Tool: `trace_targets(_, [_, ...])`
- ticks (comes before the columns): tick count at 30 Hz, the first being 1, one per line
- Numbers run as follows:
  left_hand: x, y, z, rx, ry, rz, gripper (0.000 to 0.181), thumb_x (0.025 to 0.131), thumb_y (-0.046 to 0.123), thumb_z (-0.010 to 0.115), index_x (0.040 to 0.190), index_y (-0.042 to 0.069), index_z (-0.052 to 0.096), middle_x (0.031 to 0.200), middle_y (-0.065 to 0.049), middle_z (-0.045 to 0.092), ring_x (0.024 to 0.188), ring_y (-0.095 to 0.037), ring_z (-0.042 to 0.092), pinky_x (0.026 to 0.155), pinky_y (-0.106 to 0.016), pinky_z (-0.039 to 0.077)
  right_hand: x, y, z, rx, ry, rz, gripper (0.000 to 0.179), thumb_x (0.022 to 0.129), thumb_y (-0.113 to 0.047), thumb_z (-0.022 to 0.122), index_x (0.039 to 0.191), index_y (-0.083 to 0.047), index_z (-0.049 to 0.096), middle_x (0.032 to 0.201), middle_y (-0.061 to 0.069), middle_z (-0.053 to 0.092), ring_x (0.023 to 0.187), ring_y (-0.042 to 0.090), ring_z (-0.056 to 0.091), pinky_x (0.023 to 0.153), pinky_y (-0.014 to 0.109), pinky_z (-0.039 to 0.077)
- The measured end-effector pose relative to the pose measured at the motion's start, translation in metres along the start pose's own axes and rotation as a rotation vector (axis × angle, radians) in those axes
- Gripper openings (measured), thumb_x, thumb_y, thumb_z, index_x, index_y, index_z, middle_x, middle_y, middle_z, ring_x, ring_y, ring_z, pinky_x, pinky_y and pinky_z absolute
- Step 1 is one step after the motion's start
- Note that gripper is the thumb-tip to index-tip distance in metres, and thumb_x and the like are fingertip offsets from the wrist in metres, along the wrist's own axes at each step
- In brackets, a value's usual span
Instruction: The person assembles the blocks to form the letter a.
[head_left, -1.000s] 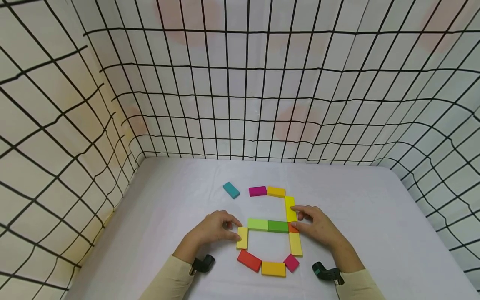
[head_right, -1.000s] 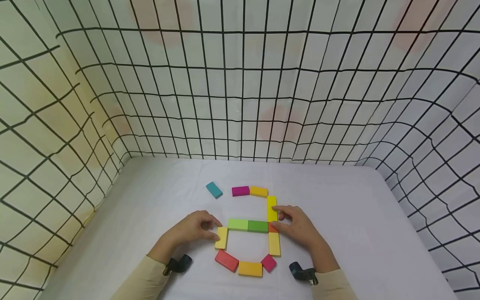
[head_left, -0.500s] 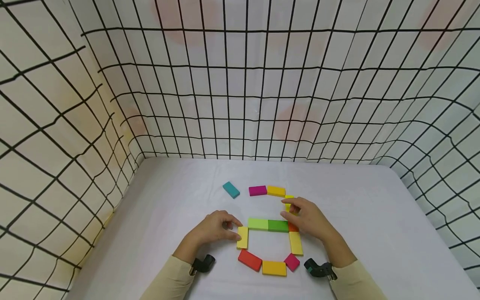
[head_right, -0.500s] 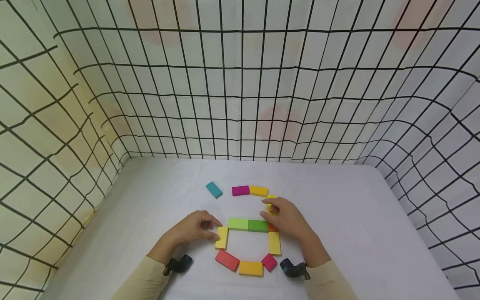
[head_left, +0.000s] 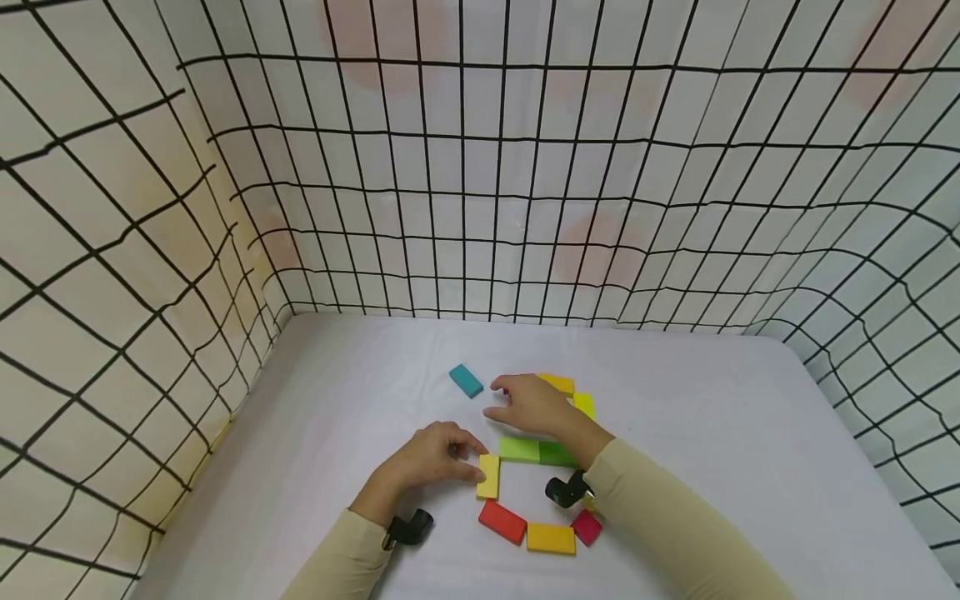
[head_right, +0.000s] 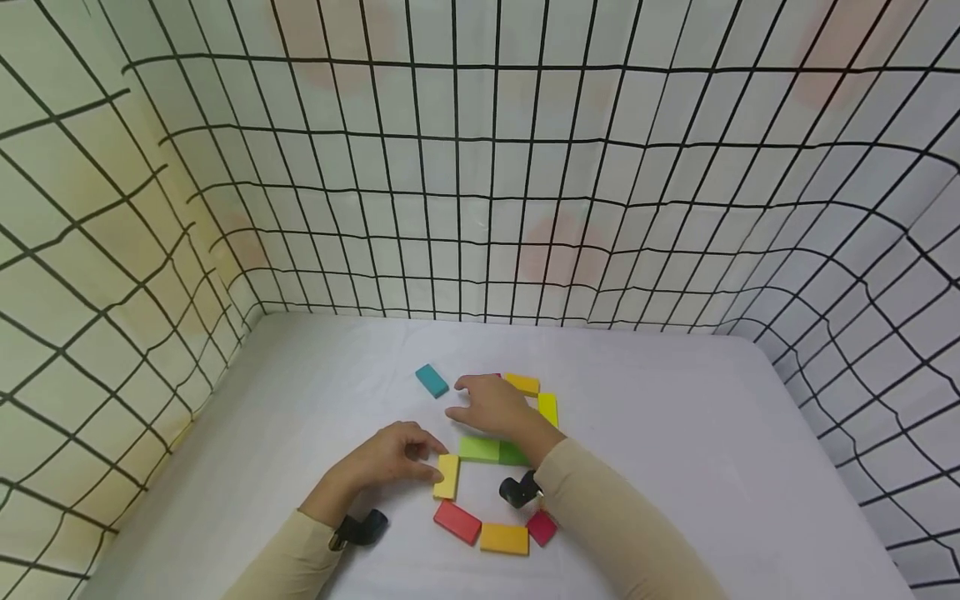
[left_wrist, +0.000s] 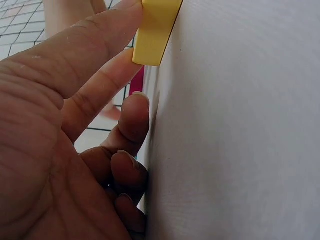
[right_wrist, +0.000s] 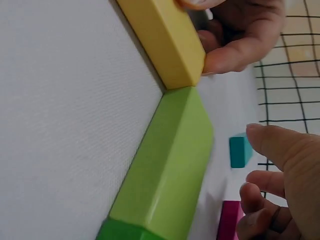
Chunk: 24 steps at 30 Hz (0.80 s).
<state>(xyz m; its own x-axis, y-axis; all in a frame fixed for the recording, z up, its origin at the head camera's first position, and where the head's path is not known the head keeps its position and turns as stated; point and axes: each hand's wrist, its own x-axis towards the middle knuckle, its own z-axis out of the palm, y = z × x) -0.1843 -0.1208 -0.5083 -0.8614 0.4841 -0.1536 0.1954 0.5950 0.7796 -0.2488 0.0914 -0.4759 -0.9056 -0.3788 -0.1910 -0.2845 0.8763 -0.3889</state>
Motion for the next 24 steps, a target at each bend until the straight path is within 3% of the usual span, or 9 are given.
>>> trace_targets(3, [0.0, -0.001, 0.001, -0.009, -0.007, 0.005, 0.028, 0.08, 0.031, 0.088, 0.105, 0.023, 0.08, 0.085, 0.005, 0.06, 0.083, -0.012, 0.052, 0.07, -0.025, 0.042, 0.012, -0.006, 0.005, -0.041, -0.006, 0.021, 0.054, 0.092, -0.051, 0.071, 0.134, -0.02, 0.065, 0.125, 0.0, 0.072, 0.109, 0.019, 0.066, 0.099, 0.043, 0.054])
trace_targets(6, [0.0, -0.001, 0.001, -0.006, -0.005, 0.014, 0.028, 0.08, 0.031, 0.088, 0.105, 0.023, 0.081, 0.084, 0.006, 0.06, 0.082, -0.011, 0.052, 0.069, -0.024, 0.042, 0.02, -0.011, 0.005, -0.073, -0.003, 0.021, 0.052, 0.092, -0.052, 0.07, 0.131, -0.018, 0.066, 0.126, 0.001, 0.072, 0.108, 0.021, 0.065, 0.099, 0.045, 0.053])
trace_targets(16, [0.001, -0.001, 0.002, 0.017, -0.008, 0.045, 0.029, 0.081, 0.033, 0.087, 0.107, 0.023, 0.081, 0.081, 0.009, 0.06, 0.08, -0.009, 0.052, 0.069, -0.023, 0.041, 0.036, -0.017, 0.011, -0.109, 0.037, 0.053, 0.04, 0.092, -0.051, 0.072, 0.109, -0.016, 0.069, 0.09, -0.003, 0.071, 0.078, 0.017, 0.058, 0.071, 0.033, 0.05])
trace_targets(24, [0.001, -0.003, 0.0, 0.013, 0.004, 0.036, 0.028, 0.08, 0.032, 0.088, 0.106, 0.023, 0.081, 0.082, 0.009, 0.06, 0.081, -0.01, 0.053, 0.071, -0.025, 0.043, 0.039, -0.019, 0.012, -0.1, 0.083, 0.035, 0.033, 0.092, -0.044, 0.072, 0.105, -0.014, 0.07, 0.084, -0.003, 0.068, 0.074, 0.016, 0.058, 0.069, 0.033, 0.048])
